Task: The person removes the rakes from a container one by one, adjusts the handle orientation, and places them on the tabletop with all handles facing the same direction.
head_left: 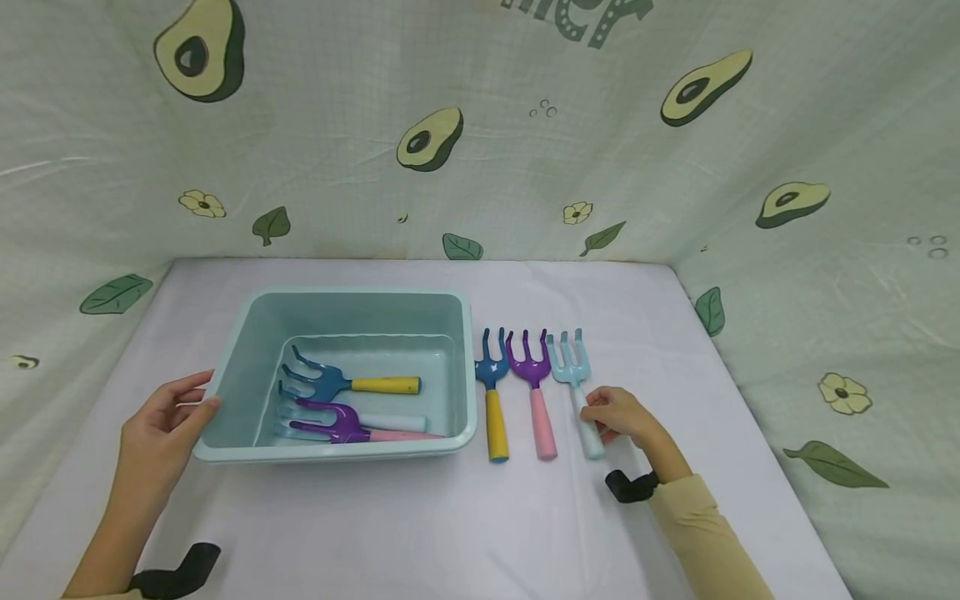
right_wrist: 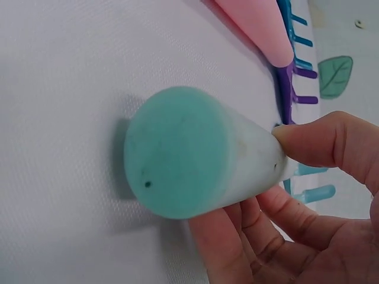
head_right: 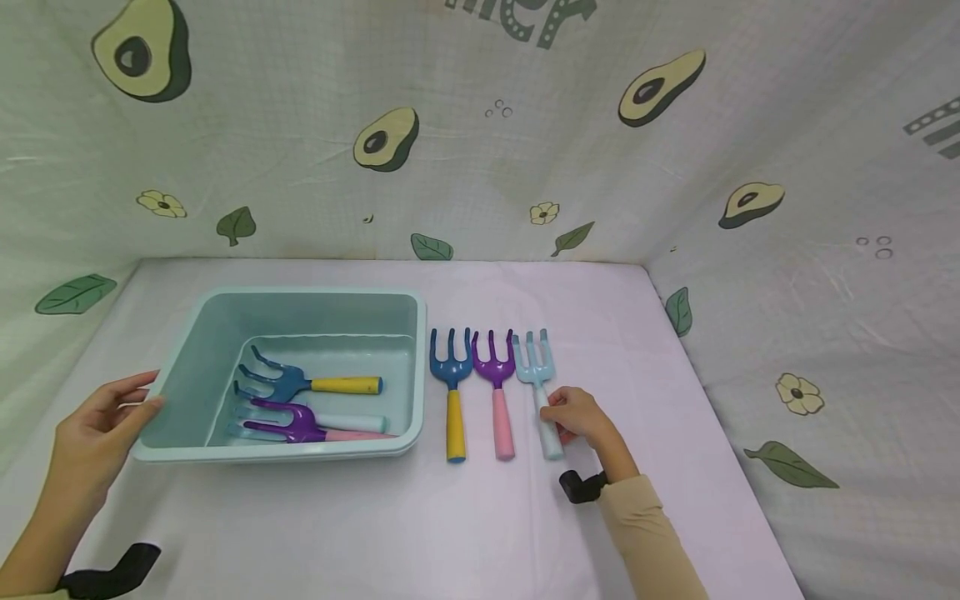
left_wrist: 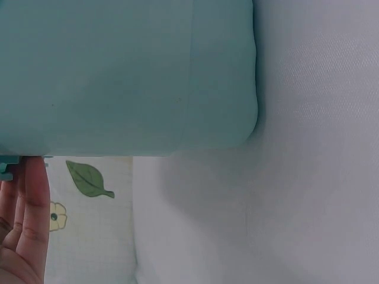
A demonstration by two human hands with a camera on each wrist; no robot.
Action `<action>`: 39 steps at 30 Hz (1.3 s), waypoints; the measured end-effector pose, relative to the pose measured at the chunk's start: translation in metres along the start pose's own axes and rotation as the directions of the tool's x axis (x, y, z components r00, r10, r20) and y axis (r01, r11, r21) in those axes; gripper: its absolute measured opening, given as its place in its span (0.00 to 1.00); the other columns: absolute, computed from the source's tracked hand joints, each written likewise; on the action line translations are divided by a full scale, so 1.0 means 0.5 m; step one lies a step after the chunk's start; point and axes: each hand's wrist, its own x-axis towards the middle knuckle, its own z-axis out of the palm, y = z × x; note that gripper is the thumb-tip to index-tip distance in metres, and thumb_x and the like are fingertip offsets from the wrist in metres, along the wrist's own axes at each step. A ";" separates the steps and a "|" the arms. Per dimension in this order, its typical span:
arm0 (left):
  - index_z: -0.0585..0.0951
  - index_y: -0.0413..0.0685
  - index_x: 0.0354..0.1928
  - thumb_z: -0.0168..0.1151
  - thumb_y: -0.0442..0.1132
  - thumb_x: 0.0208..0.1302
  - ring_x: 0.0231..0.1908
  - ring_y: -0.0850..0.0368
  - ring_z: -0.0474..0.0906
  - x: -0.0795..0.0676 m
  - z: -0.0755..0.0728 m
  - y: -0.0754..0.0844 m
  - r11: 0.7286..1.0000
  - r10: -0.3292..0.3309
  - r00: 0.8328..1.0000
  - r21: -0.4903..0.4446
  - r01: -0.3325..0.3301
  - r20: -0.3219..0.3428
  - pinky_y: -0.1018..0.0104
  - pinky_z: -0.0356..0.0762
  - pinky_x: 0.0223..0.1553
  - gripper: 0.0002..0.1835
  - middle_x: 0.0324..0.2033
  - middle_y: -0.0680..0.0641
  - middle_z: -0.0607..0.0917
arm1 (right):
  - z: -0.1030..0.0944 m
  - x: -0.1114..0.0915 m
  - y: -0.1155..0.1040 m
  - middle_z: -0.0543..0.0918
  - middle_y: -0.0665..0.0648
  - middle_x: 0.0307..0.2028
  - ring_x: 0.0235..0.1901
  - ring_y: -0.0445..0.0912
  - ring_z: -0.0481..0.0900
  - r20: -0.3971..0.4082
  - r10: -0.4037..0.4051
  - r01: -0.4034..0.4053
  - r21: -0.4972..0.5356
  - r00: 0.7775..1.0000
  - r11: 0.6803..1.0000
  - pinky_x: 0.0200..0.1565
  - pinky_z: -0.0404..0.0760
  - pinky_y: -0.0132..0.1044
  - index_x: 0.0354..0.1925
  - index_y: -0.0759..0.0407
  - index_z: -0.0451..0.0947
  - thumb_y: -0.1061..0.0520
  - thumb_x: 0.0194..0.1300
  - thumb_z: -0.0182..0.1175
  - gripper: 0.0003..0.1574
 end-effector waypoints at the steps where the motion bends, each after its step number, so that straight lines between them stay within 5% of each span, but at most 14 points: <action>1: 0.73 0.48 0.60 0.59 0.38 0.63 0.31 0.82 0.73 0.001 0.000 0.000 1.000 -0.001 1.000 0.003 0.001 -0.002 0.87 0.71 0.28 0.22 0.35 0.70 0.74 | 0.000 0.000 -0.001 0.78 0.59 0.36 0.29 0.45 0.75 -0.004 -0.003 0.002 -0.005 1.000 1.000 0.30 0.81 0.39 0.46 0.70 0.69 0.58 0.56 0.58 0.22; 39: 0.73 0.49 0.60 0.59 0.38 0.63 0.31 0.81 0.73 0.000 0.001 -0.004 1.000 0.009 1.000 0.004 -0.009 -0.005 0.87 0.71 0.28 0.22 0.35 0.69 0.74 | 0.010 -0.009 -0.018 0.77 0.61 0.34 0.28 0.46 0.76 -0.029 -0.005 0.003 -0.090 1.000 0.996 0.29 0.81 0.38 0.47 0.73 0.69 0.60 0.59 0.58 0.21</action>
